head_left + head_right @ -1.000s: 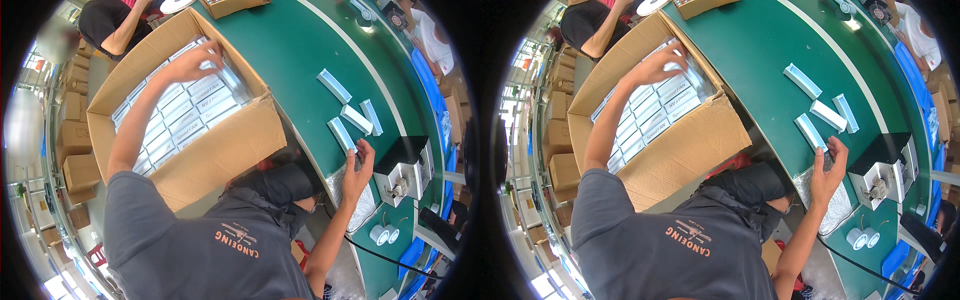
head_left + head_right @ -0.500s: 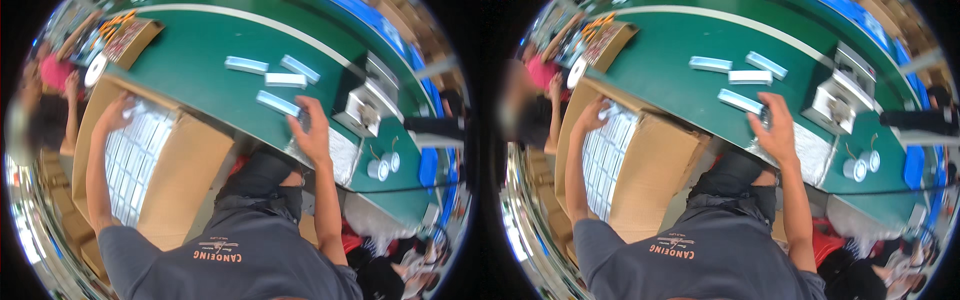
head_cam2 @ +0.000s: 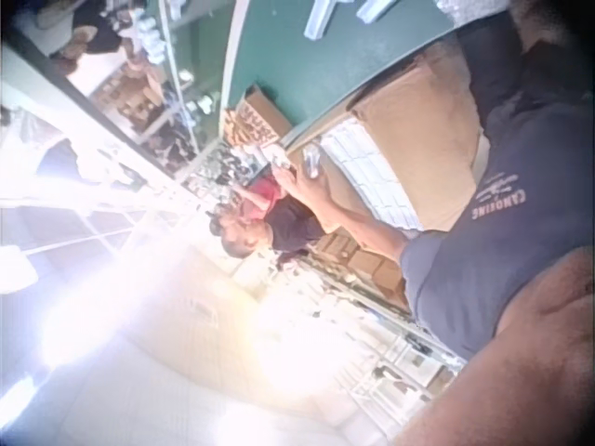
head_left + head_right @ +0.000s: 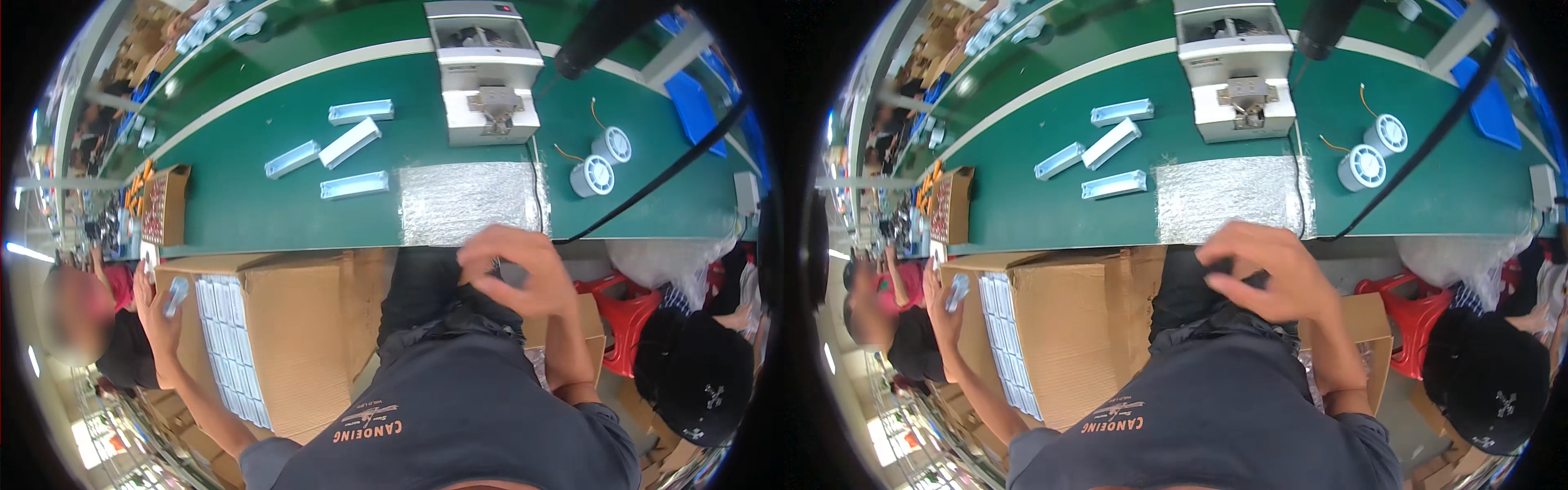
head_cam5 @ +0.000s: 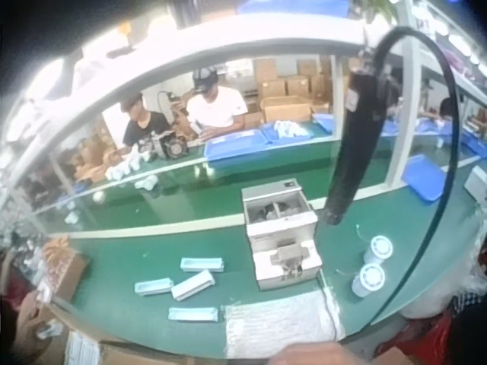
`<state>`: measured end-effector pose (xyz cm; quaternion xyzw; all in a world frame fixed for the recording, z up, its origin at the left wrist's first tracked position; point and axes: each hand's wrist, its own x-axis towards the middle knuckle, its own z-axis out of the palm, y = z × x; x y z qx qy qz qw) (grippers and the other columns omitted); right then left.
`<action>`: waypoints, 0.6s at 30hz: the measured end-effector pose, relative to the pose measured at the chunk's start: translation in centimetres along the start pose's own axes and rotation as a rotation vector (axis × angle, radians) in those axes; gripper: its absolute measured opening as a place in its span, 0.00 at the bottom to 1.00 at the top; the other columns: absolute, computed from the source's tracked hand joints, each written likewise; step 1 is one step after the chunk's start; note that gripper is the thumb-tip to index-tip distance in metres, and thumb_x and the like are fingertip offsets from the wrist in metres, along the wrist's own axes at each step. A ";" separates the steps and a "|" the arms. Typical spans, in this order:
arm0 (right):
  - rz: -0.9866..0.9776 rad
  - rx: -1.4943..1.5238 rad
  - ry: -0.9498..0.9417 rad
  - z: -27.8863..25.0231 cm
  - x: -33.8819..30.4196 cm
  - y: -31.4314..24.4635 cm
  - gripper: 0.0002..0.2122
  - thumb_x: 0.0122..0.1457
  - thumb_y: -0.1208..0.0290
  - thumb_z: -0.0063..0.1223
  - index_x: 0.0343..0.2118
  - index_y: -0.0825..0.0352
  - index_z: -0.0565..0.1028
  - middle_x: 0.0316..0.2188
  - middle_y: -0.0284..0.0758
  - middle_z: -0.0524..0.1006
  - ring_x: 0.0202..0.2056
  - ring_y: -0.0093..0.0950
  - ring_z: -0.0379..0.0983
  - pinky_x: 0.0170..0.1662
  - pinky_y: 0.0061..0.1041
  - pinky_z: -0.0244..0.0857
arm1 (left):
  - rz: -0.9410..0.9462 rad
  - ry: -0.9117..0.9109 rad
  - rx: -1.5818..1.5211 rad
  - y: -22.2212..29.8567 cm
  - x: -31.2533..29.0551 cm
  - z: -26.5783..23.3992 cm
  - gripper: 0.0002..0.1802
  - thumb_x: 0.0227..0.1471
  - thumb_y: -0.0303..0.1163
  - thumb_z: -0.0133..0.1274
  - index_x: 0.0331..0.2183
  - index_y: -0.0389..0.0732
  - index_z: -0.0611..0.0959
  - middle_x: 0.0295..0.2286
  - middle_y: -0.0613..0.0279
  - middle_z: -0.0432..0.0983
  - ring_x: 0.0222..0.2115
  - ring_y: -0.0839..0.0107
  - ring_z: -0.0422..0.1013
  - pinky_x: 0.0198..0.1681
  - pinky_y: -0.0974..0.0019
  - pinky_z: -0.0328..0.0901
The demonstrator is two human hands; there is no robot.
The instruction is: Assemble small plastic fans by attaching motors and housings using an electric screwdriver.
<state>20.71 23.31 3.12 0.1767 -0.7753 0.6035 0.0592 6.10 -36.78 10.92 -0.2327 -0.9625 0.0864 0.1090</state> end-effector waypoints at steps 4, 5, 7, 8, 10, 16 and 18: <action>-0.068 0.357 -0.061 -4.4 -3.7 -1.0 0.12 0.54 0.76 0.65 0.42 0.71 0.81 0.39 0.39 0.82 0.40 0.38 0.80 0.43 0.32 0.73 | -0.224 0.039 -0.312 3.4 3.7 -7.4 0.19 0.50 0.16 0.58 0.47 0.29 0.81 0.48 0.50 0.81 0.48 0.60 0.76 0.61 0.58 0.63; -0.063 0.349 -0.018 -4.4 -3.7 -0.9 0.15 0.55 0.73 0.65 0.45 0.71 0.80 0.41 0.39 0.82 0.42 0.37 0.80 0.45 0.32 0.72 | -0.164 0.070 -0.161 4.5 5.6 -7.4 0.18 0.52 0.17 0.60 0.47 0.29 0.81 0.47 0.50 0.81 0.47 0.61 0.76 0.59 0.60 0.65; -0.033 0.154 -0.001 -3.6 -2.1 -0.8 0.20 0.57 0.69 0.64 0.51 0.70 0.77 0.47 0.42 0.79 0.49 0.38 0.77 0.50 0.32 0.71 | -0.023 0.232 -0.427 10.7 11.9 -4.8 0.16 0.52 0.22 0.65 0.44 0.30 0.82 0.45 0.50 0.82 0.46 0.60 0.77 0.56 0.61 0.67; -0.020 -0.015 -0.031 -1.6 0.4 -1.0 0.23 0.58 0.67 0.63 0.55 0.69 0.74 0.52 0.44 0.77 0.53 0.40 0.75 0.53 0.33 0.70 | 0.179 0.325 -0.410 13.1 15.2 -3.3 0.18 0.50 0.26 0.67 0.43 0.32 0.83 0.43 0.51 0.82 0.45 0.60 0.77 0.54 0.60 0.68; -0.020 -0.321 0.050 3.0 4.2 1.2 0.33 0.56 0.70 0.64 0.64 0.69 0.62 0.62 0.49 0.63 0.58 0.49 0.67 0.59 0.38 0.66 | 0.271 0.156 -0.503 18.8 21.4 -1.7 0.19 0.52 0.30 0.66 0.45 0.37 0.83 0.44 0.52 0.81 0.45 0.58 0.78 0.52 0.59 0.69; -0.030 -0.512 0.224 10.5 10.2 8.2 0.30 0.53 0.75 0.65 0.57 0.78 0.64 0.52 0.54 0.63 0.50 0.52 0.69 0.54 0.43 0.69 | 0.469 -0.012 -0.515 26.4 33.2 7.4 0.19 0.52 0.35 0.62 0.46 0.41 0.82 0.43 0.52 0.81 0.46 0.48 0.75 0.50 0.51 0.69; -0.060 -0.500 0.238 10.4 9.8 8.0 0.29 0.53 0.76 0.65 0.57 0.77 0.64 0.52 0.54 0.63 0.50 0.53 0.70 0.53 0.43 0.69 | 0.488 -0.065 -0.468 27.4 34.0 7.5 0.19 0.52 0.34 0.62 0.46 0.41 0.82 0.43 0.52 0.81 0.46 0.48 0.75 0.50 0.51 0.69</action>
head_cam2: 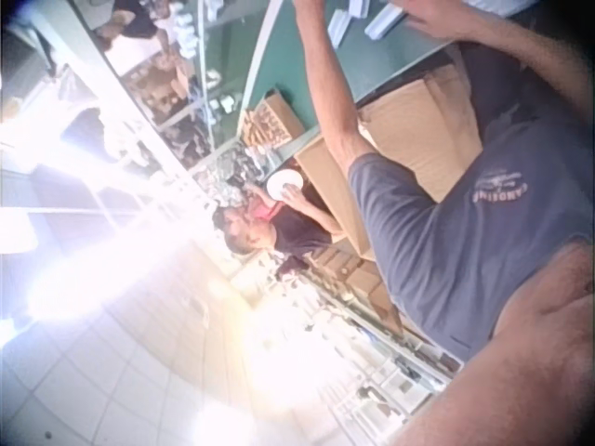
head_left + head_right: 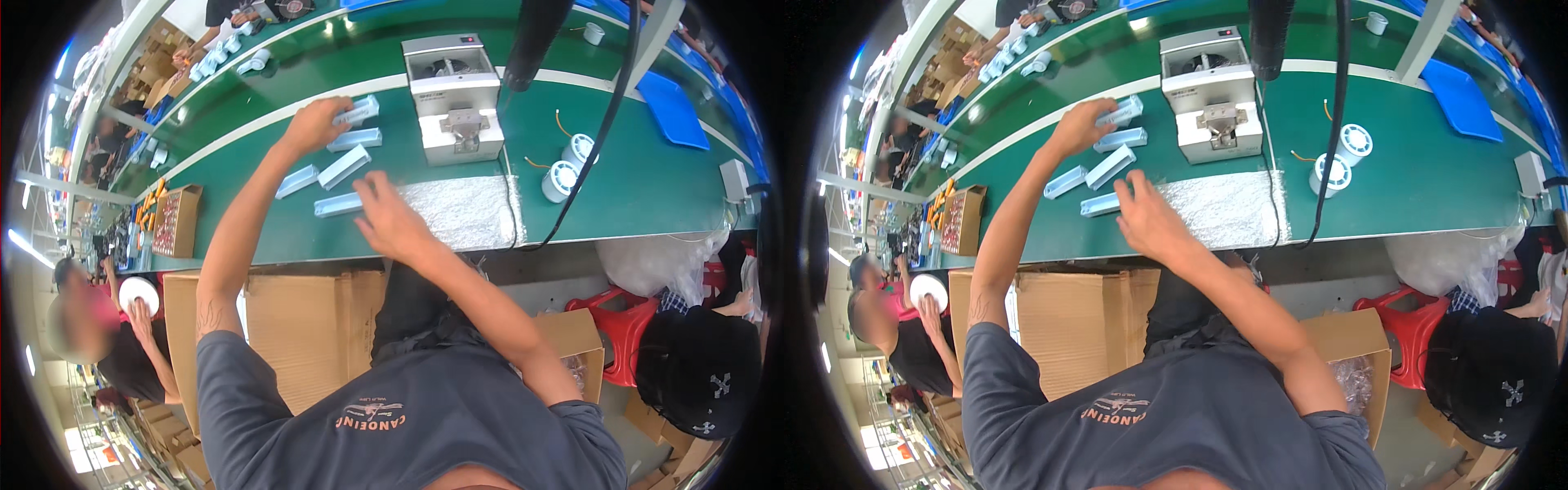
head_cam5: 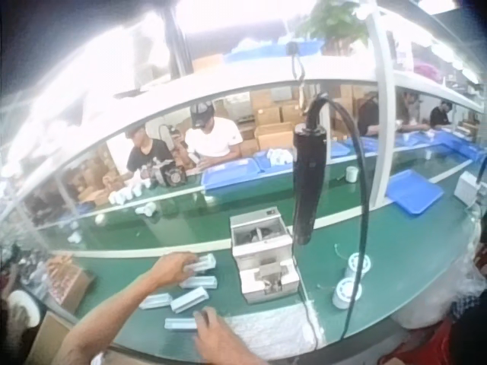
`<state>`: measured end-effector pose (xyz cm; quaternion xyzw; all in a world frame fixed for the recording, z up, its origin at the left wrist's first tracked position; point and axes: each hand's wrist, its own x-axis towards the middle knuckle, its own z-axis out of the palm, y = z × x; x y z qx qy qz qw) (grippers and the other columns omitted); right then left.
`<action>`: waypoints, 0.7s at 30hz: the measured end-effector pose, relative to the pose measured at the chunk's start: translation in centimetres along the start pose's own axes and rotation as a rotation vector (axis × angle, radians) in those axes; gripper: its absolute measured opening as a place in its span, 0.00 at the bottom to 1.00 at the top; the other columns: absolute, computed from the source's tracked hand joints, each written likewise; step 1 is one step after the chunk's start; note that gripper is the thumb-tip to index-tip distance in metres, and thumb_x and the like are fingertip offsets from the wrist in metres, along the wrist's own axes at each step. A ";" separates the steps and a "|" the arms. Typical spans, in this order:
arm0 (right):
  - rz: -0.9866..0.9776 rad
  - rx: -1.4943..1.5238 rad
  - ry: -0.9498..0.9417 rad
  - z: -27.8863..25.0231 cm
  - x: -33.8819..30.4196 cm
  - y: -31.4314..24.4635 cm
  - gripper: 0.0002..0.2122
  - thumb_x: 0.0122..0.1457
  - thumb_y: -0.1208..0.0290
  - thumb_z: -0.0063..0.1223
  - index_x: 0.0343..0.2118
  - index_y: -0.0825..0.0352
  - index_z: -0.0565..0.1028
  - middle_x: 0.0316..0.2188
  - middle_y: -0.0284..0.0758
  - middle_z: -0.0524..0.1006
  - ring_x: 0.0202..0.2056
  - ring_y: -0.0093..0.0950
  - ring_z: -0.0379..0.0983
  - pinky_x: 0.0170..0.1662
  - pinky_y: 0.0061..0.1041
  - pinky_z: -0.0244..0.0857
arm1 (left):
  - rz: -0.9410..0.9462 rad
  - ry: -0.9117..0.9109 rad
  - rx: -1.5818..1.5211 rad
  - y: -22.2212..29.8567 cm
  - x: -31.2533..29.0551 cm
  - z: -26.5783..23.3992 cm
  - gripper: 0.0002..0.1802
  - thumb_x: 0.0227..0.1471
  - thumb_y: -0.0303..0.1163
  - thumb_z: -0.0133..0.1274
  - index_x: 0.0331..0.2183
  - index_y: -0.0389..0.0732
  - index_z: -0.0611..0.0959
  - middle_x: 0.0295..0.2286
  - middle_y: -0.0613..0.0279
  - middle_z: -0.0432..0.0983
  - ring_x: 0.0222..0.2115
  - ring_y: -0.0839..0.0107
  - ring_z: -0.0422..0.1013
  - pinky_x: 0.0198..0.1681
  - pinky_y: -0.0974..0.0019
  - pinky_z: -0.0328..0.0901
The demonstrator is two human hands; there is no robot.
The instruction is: Assemble small plastic fans by attaching motors and housings using an electric screwdriver.
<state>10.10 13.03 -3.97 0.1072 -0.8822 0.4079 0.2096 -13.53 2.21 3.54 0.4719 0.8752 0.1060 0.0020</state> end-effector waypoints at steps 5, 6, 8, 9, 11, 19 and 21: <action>0.014 0.258 -0.157 -6.7 -3.2 -2.9 0.24 0.58 0.75 0.62 0.57 0.71 0.69 0.56 0.47 0.67 0.51 0.47 0.72 0.52 0.37 0.70 | 0.001 -0.094 -0.006 -1.0 -2.3 -0.2 0.20 0.54 0.36 0.62 0.48 0.41 0.81 0.46 0.53 0.78 0.48 0.50 0.74 0.51 0.54 0.69; 0.000 0.296 -0.193 -9.2 -4.0 -3.4 0.20 0.58 0.75 0.61 0.54 0.72 0.71 0.52 0.44 0.71 0.48 0.44 0.75 0.50 0.36 0.71 | 0.021 -0.122 -0.036 -0.8 -2.8 -0.4 0.21 0.55 0.40 0.60 0.48 0.42 0.81 0.48 0.54 0.78 0.48 0.50 0.75 0.50 0.53 0.70; 0.085 0.484 -0.267 -13.7 -5.4 -3.8 0.16 0.58 0.76 0.61 0.49 0.71 0.76 0.45 0.40 0.78 0.42 0.40 0.77 0.47 0.32 0.72 | -0.061 -0.206 -0.101 0.4 -3.7 -1.3 0.29 0.52 0.51 0.63 0.49 0.42 0.79 0.51 0.56 0.74 0.49 0.51 0.75 0.51 0.54 0.70; 0.077 0.531 -0.239 -15.6 -6.2 -3.6 0.14 0.58 0.77 0.61 0.47 0.72 0.78 0.43 0.40 0.79 0.41 0.38 0.78 0.46 0.31 0.72 | -0.065 -0.208 -0.107 1.1 -3.8 -1.6 0.29 0.52 0.51 0.63 0.49 0.42 0.79 0.51 0.56 0.74 0.49 0.51 0.75 0.51 0.54 0.70; 0.078 0.589 -0.184 -18.6 -8.0 -2.9 0.14 0.56 0.78 0.62 0.45 0.73 0.79 0.41 0.41 0.82 0.40 0.35 0.79 0.45 0.31 0.73 | -0.015 -0.222 -0.015 2.2 -4.5 -1.7 0.39 0.44 0.56 0.67 0.51 0.42 0.78 0.52 0.58 0.73 0.50 0.51 0.74 0.52 0.54 0.70; 0.017 0.747 0.404 -26.5 -14.0 2.6 0.16 0.64 0.64 0.56 0.42 0.76 0.79 0.32 0.46 0.81 0.35 0.37 0.79 0.40 0.34 0.73 | 0.076 -0.192 0.073 -1.0 -6.2 0.5 0.33 0.47 0.46 0.65 0.52 0.39 0.78 0.60 0.48 0.67 0.55 0.44 0.69 0.57 0.48 0.66; 0.211 0.500 0.631 -28.5 -13.7 6.2 0.15 0.65 0.66 0.55 0.47 0.74 0.77 0.40 0.44 0.81 0.40 0.34 0.78 0.44 0.32 0.73 | 0.044 -0.276 -0.004 0.3 -5.6 -1.1 0.30 0.48 0.39 0.64 0.51 0.38 0.79 0.59 0.47 0.68 0.56 0.43 0.68 0.58 0.50 0.66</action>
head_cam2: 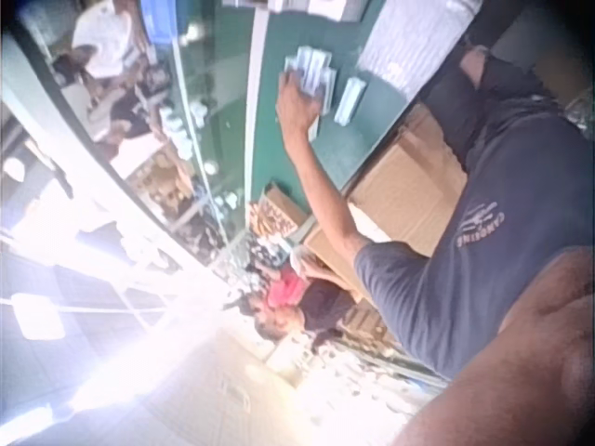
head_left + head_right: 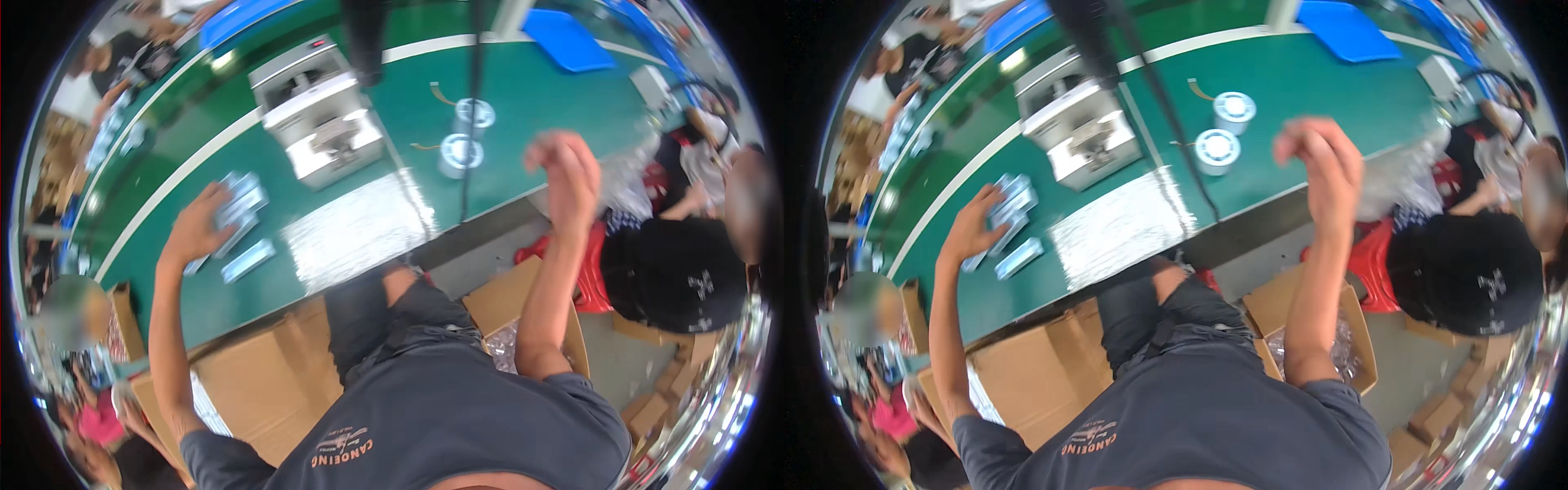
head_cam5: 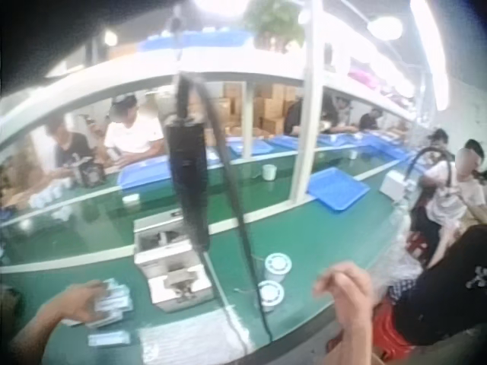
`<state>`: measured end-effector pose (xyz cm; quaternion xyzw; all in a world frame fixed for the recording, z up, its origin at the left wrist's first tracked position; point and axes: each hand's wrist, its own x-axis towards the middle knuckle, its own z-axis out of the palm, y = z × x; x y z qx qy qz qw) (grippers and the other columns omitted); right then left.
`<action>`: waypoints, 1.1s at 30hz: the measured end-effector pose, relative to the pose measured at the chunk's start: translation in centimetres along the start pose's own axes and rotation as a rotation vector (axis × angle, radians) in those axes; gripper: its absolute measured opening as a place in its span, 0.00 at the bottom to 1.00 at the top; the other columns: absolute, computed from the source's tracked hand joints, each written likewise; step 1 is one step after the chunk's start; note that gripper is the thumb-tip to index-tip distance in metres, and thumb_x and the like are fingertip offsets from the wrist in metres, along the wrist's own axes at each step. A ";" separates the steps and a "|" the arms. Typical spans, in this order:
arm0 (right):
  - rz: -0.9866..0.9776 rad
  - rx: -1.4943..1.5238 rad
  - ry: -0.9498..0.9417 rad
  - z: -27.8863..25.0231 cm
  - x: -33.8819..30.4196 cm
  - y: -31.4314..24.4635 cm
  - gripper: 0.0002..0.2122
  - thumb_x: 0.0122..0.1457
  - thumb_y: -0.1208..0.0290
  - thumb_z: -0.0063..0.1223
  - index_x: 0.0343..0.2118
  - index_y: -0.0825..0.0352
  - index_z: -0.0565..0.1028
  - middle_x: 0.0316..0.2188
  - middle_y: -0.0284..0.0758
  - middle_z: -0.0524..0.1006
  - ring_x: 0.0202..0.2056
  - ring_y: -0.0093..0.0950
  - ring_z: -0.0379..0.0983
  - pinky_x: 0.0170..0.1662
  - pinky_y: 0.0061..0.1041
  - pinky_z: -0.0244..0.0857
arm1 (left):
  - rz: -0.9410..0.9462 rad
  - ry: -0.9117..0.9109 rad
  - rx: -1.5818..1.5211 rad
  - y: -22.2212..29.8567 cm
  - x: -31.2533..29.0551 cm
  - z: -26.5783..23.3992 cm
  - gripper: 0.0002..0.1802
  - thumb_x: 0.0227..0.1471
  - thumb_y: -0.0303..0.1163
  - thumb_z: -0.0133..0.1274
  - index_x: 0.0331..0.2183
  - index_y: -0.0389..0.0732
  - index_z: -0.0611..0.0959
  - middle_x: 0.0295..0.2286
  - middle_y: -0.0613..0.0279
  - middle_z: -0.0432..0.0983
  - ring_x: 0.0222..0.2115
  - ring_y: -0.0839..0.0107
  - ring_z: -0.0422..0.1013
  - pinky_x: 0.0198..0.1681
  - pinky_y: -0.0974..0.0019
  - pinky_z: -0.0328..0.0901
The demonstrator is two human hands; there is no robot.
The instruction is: Assemble small plastic fans by attaching motors and housings using an electric screwdriver.
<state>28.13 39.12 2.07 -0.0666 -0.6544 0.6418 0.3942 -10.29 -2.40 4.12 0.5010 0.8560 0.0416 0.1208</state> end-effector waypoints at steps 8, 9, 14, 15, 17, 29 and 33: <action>-0.042 -0.799 -0.312 0.4 6.7 8.9 0.34 0.52 0.73 0.66 0.64 0.68 0.67 0.57 0.48 0.74 0.56 0.42 0.73 0.60 0.34 0.66 | -0.058 0.087 -0.157 0.6 -1.1 -0.6 0.35 0.46 0.17 0.56 0.57 0.39 0.70 0.61 0.47 0.62 0.62 0.43 0.61 0.63 0.53 0.61; 0.117 -0.650 -0.325 0.3 7.2 9.1 0.33 0.52 0.75 0.67 0.63 0.70 0.67 0.56 0.46 0.76 0.55 0.36 0.74 0.60 0.32 0.66 | 0.041 0.152 -0.077 -0.6 -1.6 0.1 0.33 0.47 0.15 0.53 0.56 0.39 0.70 0.61 0.47 0.60 0.60 0.42 0.62 0.59 0.53 0.65; -0.036 -0.051 0.115 -0.8 4.1 4.8 0.33 0.56 0.75 0.63 0.65 0.72 0.63 0.57 0.46 0.71 0.58 0.45 0.70 0.62 0.45 0.63 | -0.036 0.233 -0.054 1.4 -2.9 -2.1 0.26 0.54 0.15 0.45 0.55 0.39 0.72 0.50 0.49 0.71 0.52 0.45 0.70 0.50 0.53 0.68; -0.093 0.193 0.110 -1.1 3.1 3.1 0.36 0.55 0.73 0.63 0.67 0.71 0.59 0.58 0.49 0.69 0.60 0.51 0.68 0.62 0.50 0.62 | -0.081 0.201 -0.098 2.1 -2.5 -3.4 0.24 0.57 0.16 0.43 0.55 0.39 0.73 0.44 0.51 0.76 0.48 0.49 0.74 0.48 0.54 0.69; -0.192 0.448 -0.058 -1.8 1.0 2.0 0.45 0.52 0.64 0.65 0.69 0.69 0.51 0.58 0.52 0.65 0.65 0.56 0.59 0.62 0.55 0.62 | -0.098 0.272 -0.227 3.7 -3.3 -6.1 0.22 0.60 0.18 0.42 0.54 0.44 0.74 0.39 0.55 0.77 0.42 0.53 0.75 0.45 0.56 0.70; 0.309 0.376 -0.331 15.5 -2.5 0.8 0.39 0.49 0.62 0.69 0.62 0.75 0.63 0.51 0.51 0.76 0.54 0.38 0.75 0.57 0.36 0.70 | 0.212 0.854 -1.876 10.2 5.6 -6.7 0.18 0.58 0.30 0.60 0.48 0.35 0.76 0.34 0.57 0.79 0.38 0.65 0.77 0.46 0.63 0.72; 0.356 0.353 -0.316 14.6 -4.9 2.0 0.36 0.52 0.61 0.65 0.60 0.75 0.65 0.49 0.51 0.77 0.53 0.41 0.76 0.56 0.39 0.72 | 0.153 0.597 -2.166 12.8 2.9 3.8 0.26 0.70 0.40 0.45 0.60 0.32 0.67 0.47 0.47 0.72 0.50 0.58 0.71 0.56 0.52 0.70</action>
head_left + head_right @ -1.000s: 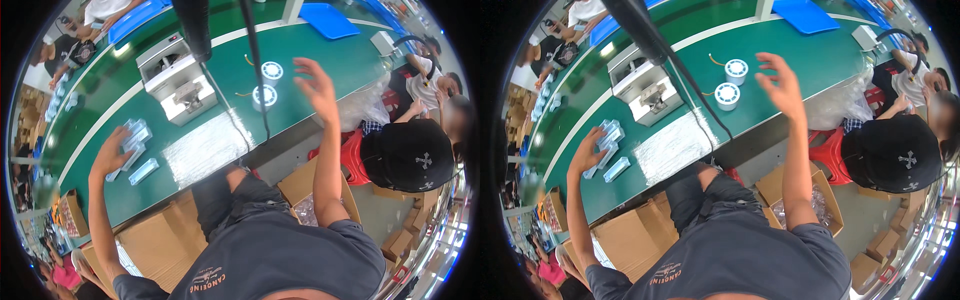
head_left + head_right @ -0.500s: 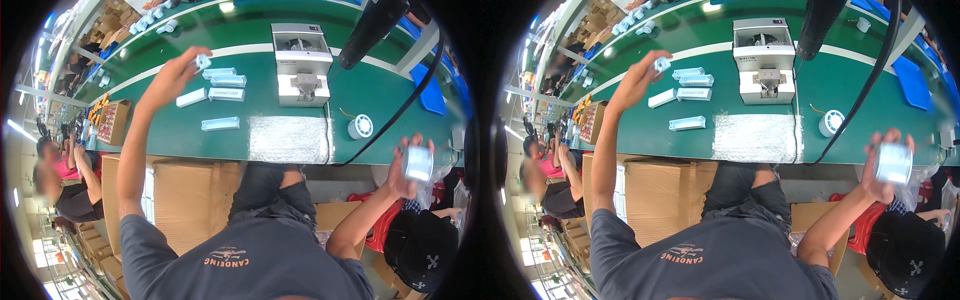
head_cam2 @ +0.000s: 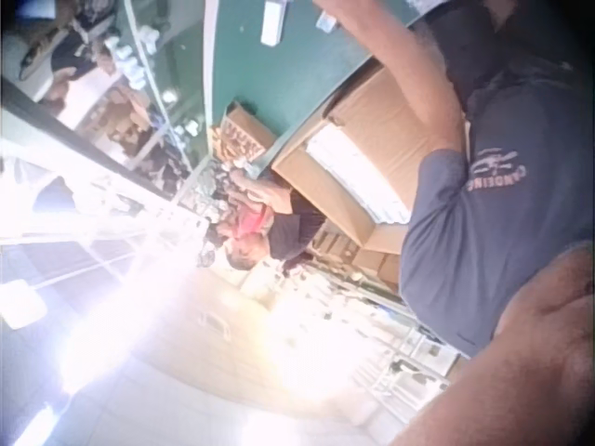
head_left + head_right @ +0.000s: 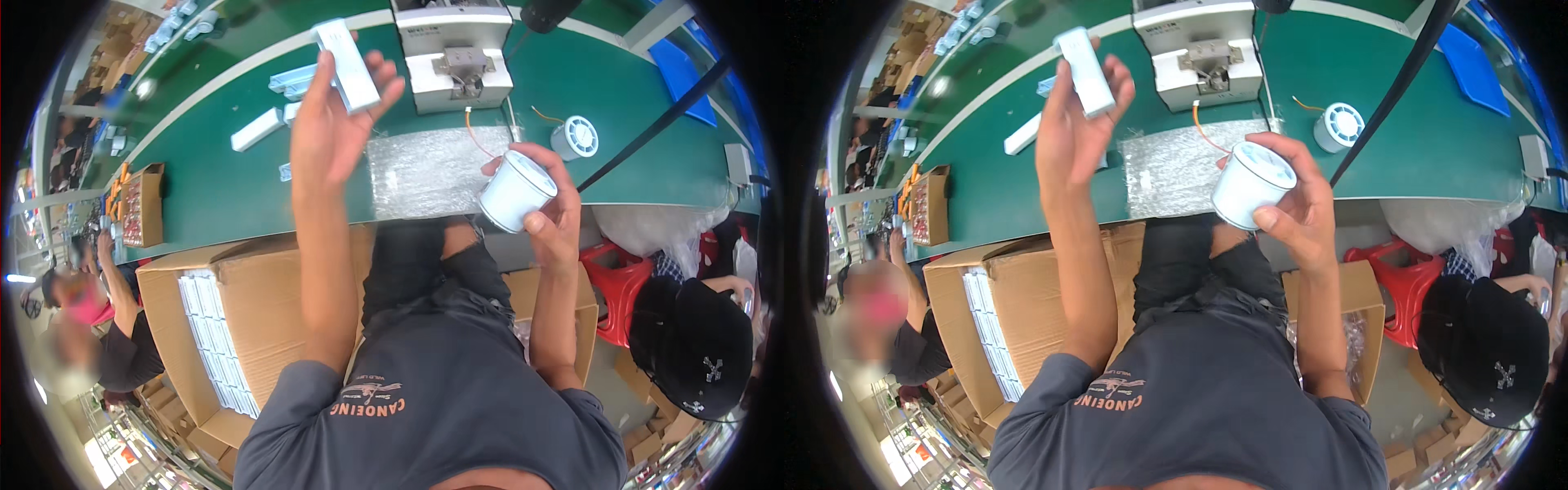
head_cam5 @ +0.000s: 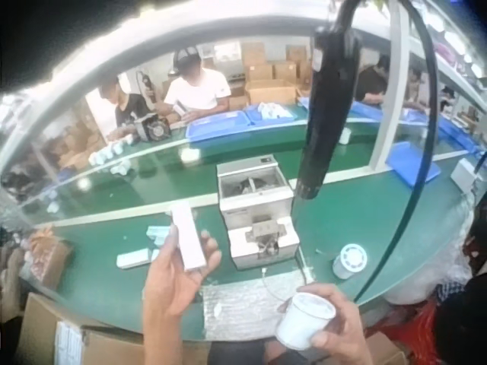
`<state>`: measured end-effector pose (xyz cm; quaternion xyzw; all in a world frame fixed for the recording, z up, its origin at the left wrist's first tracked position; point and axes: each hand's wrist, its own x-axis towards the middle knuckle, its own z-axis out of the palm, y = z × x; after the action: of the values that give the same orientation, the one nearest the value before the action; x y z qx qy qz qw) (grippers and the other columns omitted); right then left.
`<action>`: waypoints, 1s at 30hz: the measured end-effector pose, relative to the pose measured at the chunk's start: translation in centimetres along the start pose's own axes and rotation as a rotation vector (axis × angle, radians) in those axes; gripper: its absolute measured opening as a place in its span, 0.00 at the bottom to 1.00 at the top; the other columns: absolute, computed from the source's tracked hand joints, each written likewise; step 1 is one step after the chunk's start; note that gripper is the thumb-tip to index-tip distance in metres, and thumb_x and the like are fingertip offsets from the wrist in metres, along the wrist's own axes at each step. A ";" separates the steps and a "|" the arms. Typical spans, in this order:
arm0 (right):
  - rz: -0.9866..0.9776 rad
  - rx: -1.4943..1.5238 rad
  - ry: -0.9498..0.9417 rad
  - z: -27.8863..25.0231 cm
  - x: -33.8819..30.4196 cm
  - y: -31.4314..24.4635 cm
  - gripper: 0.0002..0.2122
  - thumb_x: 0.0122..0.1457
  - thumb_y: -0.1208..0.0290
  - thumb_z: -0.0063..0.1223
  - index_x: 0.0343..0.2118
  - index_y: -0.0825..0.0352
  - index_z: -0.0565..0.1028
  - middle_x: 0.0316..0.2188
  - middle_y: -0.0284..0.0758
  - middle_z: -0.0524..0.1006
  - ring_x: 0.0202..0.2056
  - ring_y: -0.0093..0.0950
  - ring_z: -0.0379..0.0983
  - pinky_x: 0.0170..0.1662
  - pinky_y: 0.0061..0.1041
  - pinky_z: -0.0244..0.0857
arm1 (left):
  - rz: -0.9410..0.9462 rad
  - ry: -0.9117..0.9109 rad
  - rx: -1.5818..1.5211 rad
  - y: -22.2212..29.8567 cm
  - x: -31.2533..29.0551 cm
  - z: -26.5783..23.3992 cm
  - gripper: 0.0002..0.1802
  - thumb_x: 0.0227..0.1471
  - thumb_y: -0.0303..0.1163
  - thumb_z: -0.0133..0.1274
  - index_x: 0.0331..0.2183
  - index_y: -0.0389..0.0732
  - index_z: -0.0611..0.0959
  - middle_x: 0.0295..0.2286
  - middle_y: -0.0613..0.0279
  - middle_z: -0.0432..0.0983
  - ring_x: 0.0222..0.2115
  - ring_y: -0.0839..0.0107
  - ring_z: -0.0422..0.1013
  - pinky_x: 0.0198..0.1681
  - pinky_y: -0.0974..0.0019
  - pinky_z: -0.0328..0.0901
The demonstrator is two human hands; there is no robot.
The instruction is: Assemble small plastic fans by attaching motors and housings using an electric screwdriver.
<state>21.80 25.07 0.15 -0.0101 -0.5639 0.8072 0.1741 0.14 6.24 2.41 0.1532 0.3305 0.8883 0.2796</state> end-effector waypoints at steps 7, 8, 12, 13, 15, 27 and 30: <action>0.186 0.135 -0.056 0.9 -1.1 0.2 0.36 0.53 0.55 0.63 0.59 0.75 0.66 0.47 0.51 0.78 0.51 0.39 0.79 0.54 0.38 0.73 | -0.190 0.183 -0.281 -4.5 -4.1 0.9 0.27 0.69 0.35 0.47 0.60 0.28 0.63 0.45 0.49 0.69 0.43 0.64 0.70 0.44 0.63 0.72; 0.134 0.094 -0.038 1.3 -1.0 0.8 0.36 0.53 0.54 0.64 0.59 0.75 0.66 0.46 0.51 0.79 0.49 0.39 0.80 0.49 0.36 0.77 | -0.186 0.221 -0.255 -4.3 -4.3 1.7 0.27 0.67 0.34 0.51 0.60 0.29 0.65 0.44 0.52 0.69 0.43 0.65 0.69 0.44 0.63 0.72; 0.058 0.048 -0.036 1.2 -0.7 0.0 0.37 0.54 0.50 0.64 0.58 0.75 0.66 0.45 0.53 0.79 0.43 0.40 0.82 0.40 0.34 0.80 | -0.142 0.107 -0.048 -4.3 -4.6 2.2 0.29 0.63 0.32 0.55 0.60 0.32 0.67 0.47 0.52 0.72 0.46 0.64 0.71 0.46 0.61 0.73; 0.092 0.200 -0.039 0.8 -0.6 -0.3 0.38 0.55 0.47 0.63 0.58 0.76 0.66 0.44 0.54 0.78 0.40 0.40 0.82 0.36 0.33 0.80 | -0.051 0.112 0.249 -4.1 -5.0 2.8 0.29 0.60 0.30 0.58 0.59 0.33 0.70 0.48 0.52 0.73 0.48 0.63 0.72 0.48 0.60 0.73; 0.062 0.417 -0.031 0.7 -0.7 -0.4 0.42 0.58 0.37 0.56 0.57 0.78 0.66 0.42 0.56 0.78 0.32 0.40 0.82 0.31 0.32 0.79 | 0.041 0.114 0.540 -4.1 -5.3 2.8 0.29 0.57 0.28 0.61 0.58 0.34 0.72 0.49 0.52 0.74 0.50 0.63 0.72 0.50 0.59 0.72; 0.331 0.319 0.034 0.5 -0.9 -1.1 0.42 0.68 0.34 0.33 0.60 0.78 0.64 0.40 0.56 0.77 0.29 0.36 0.79 0.29 0.30 0.74 | 0.204 -0.049 0.813 -4.4 -6.0 0.2 0.25 0.47 0.17 0.66 0.49 0.36 0.82 0.50 0.55 0.76 0.52 0.65 0.71 0.56 0.62 0.65; 0.334 0.350 0.039 0.2 -0.6 -0.8 0.40 0.69 0.35 0.33 0.59 0.78 0.66 0.40 0.55 0.78 0.30 0.36 0.80 0.33 0.32 0.77 | 0.236 -0.103 0.930 -3.9 -6.0 0.3 0.24 0.45 0.18 0.67 0.47 0.36 0.83 0.50 0.55 0.75 0.52 0.67 0.71 0.56 0.64 0.65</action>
<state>22.51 24.99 0.86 -0.0884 -0.4027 0.9098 0.0484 6.61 5.28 -0.51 0.3421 0.6589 0.6632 0.0948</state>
